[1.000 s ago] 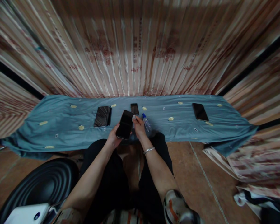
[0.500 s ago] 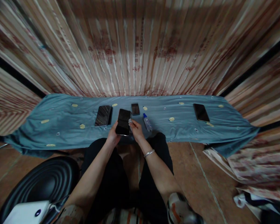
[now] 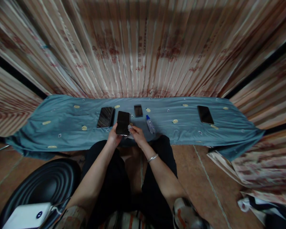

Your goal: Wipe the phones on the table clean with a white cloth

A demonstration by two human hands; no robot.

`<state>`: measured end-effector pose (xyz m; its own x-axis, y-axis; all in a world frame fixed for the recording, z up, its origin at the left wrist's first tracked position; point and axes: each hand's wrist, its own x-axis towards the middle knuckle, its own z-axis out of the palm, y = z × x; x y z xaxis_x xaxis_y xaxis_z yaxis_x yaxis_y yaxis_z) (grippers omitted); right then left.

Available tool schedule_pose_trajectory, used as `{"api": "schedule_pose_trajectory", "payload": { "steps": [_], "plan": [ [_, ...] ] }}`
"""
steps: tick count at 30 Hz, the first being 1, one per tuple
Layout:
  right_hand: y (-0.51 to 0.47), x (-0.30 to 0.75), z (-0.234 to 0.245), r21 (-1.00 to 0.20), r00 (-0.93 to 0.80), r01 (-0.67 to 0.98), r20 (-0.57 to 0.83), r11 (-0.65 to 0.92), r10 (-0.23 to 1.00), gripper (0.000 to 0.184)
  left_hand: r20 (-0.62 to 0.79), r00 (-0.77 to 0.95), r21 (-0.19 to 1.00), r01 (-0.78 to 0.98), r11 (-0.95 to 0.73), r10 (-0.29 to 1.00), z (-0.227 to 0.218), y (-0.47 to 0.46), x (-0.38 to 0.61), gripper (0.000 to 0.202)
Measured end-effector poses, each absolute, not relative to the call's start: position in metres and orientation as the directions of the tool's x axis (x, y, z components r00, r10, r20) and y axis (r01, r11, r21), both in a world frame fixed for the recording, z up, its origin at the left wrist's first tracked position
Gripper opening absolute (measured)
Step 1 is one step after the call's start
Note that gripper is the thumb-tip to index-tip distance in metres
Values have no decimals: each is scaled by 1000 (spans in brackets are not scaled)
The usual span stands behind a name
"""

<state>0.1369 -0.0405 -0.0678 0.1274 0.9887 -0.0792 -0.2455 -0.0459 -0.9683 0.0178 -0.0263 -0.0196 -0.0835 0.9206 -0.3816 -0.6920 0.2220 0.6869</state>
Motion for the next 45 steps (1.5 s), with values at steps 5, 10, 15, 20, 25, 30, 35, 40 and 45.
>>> {"api": "schedule_pose_trajectory", "payload": {
  "steps": [5, 10, 15, 20, 25, 30, 35, 40, 45],
  "plan": [
    [-36, 148, -64, -999, 193, -45, 14, 23, 981, 38, -421, -51, 658, -705, 266, 905, -19, -26, 15, 25],
    [-28, 160, -58, -998, 277, -1, 58, 60, 959, 44, -415, 28, 623, -720, 307, 909, -14, -32, 15, 24],
    [-20, 162, -55, -990, 367, -138, -29, 23, 930, 32, -394, 169, 613, -684, 396, 903, -4, -41, 16, 26],
    [-17, 160, -55, -976, 368, -220, -90, -7, 926, 24, -442, 195, 573, -690, 443, 876, 2, -44, 19, 25],
    [-26, 160, -59, -998, 229, 21, 66, 63, 971, 31, -438, 109, 557, -747, 364, 893, -2, -38, 20, 21],
    [-44, 159, -57, -867, 10, 407, 320, 288, 947, 49, -478, 45, 557, -756, 342, 877, -4, -37, 20, 26],
    [-53, 155, -51, -711, -105, 603, 379, 362, 919, 47, -466, 40, 569, -751, 334, 884, -3, -39, 24, 35],
    [-51, 151, -49, -703, -61, 625, 391, 340, 918, 40, -423, 52, 611, -721, 327, 905, -9, -40, 29, 31],
    [-51, 146, -44, -724, -38, 592, 415, 355, 909, 38, -434, 91, 635, -675, 376, 896, -17, -43, 33, 26]
  ]
}}
